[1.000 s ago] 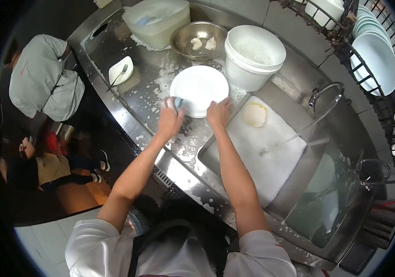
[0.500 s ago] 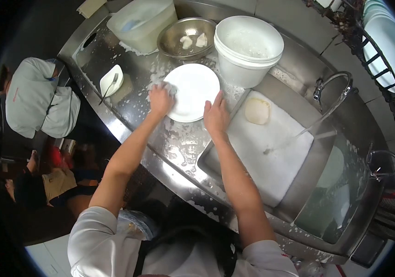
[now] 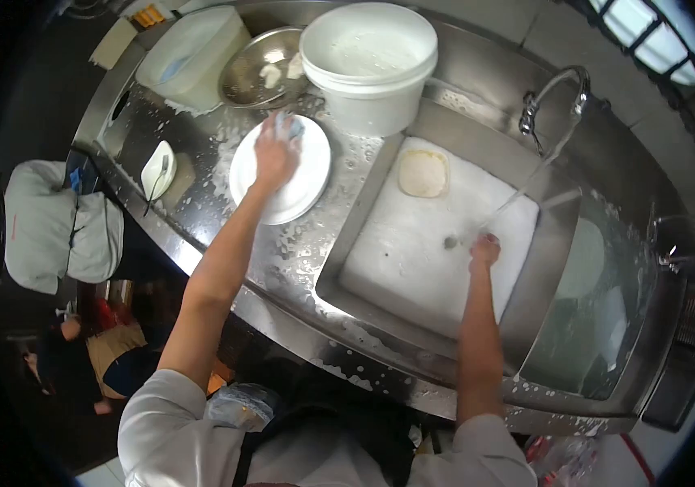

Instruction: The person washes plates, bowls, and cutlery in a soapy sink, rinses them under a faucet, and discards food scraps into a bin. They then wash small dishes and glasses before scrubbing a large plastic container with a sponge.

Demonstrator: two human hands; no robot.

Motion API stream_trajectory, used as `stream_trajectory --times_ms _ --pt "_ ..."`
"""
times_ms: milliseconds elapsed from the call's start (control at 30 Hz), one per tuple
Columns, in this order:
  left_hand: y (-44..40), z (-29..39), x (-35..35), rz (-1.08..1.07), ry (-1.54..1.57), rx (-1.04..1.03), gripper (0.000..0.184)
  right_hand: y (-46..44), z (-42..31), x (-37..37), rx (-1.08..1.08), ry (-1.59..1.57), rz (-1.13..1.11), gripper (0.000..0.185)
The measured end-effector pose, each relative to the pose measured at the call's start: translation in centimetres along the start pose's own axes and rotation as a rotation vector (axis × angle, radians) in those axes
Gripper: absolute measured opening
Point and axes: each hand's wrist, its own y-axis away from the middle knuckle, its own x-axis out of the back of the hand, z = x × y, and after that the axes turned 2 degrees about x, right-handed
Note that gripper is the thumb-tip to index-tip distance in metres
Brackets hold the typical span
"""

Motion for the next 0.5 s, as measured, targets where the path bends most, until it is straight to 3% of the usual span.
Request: stream_trajectory --times_ms 33,100,167,200,233,300,333,367,400,433,500 --pt "-0.4 2.5 -0.3 -0.032 0.109 -0.038 0.047 -3.4 3.9 1.3 0.032 0.306 0.158 0.033" --pt "1.9 5.2 0.2 -0.121 0.213 -0.154 0.046 -7.7 10.2 1.6 0.196 0.481 0.392 0.028" --pt "5.9 4.5 2.5 -0.171 0.338 -0.216 0.04 -8.6 11.6 0.2 0.325 0.809 0.371 0.024" --pt "7.5 2.3 3.2 -0.207 0.407 -0.243 0.038 -8.5 11.0 0.3 0.36 1.054 0.237 0.023" --pt "8.7 0.1 5.2 -0.218 0.043 -0.319 0.034 -7.9 10.9 0.4 0.364 1.161 0.232 0.023" --pt "8.1 -5.8 6.5 -0.19 -0.229 -0.289 0.034 -6.8 10.6 0.3 0.378 1.374 0.226 0.029" --pt "6.1 -8.3 7.3 -0.248 -0.132 -0.169 0.036 -7.1 11.2 0.1 0.371 1.291 0.236 0.035" --pt "3.7 -7.4 8.7 -0.078 -0.142 -0.146 0.04 -7.4 11.9 -0.1 0.365 1.208 0.247 0.042" --pt "0.6 -4.1 10.4 0.09 -0.105 -0.205 0.042 -6.8 10.6 0.4 0.427 1.134 0.145 0.034" --pt "-2.9 -0.9 11.8 0.165 0.066 -0.336 0.04 -5.7 10.4 0.5 0.311 0.901 0.173 0.033" --pt "-7.7 7.0 13.8 0.154 0.226 -0.337 0.036 -4.6 9.1 0.0 0.119 0.428 0.231 0.031"
